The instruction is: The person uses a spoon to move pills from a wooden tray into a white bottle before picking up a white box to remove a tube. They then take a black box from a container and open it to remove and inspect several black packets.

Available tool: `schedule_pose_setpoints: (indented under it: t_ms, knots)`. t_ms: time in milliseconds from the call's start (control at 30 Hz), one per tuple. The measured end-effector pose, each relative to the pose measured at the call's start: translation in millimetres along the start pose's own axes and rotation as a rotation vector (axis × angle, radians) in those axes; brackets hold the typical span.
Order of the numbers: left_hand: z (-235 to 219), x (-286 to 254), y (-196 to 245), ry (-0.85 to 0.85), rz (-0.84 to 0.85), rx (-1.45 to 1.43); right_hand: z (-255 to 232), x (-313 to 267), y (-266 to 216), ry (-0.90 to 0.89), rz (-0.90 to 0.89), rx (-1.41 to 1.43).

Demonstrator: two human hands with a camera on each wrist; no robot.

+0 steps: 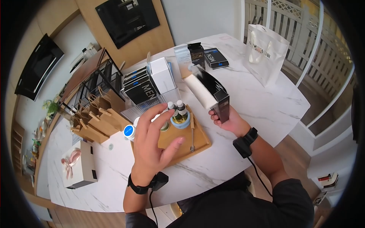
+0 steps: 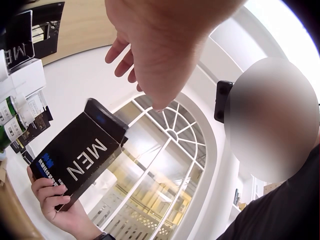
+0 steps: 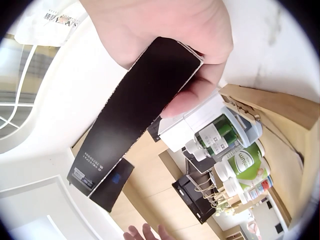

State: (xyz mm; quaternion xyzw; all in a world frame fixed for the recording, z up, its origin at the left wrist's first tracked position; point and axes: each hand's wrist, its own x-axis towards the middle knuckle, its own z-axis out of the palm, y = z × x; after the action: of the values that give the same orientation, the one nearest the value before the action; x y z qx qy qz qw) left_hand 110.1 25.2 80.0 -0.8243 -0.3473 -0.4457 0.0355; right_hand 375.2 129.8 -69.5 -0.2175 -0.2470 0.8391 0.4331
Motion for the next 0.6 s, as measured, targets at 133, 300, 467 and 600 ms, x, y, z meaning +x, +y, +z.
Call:
schedule_pose_setpoints:
  t_ms: [133,300,467,600]
  knots:
    - [0.5,-2.3,2.4,-0.05,-0.045,-0.025,-2.4,3.3,-1.9,-0.067,0.026,0.074]
    - [6.0,0.1,2.6,-0.044,0.018,0.056,38.2,-9.8,-0.1,0.27,-0.048,0.037]
    - [11.2,0.1,11.6,-0.183,0.065,0.233,30.6,1.1,3.3,0.128,-0.031,-0.058]
    - [22.2,-0.6,10.7,-0.347,0.052,0.254,30.2,6.1,10.5,0.192,-0.141,-0.158]
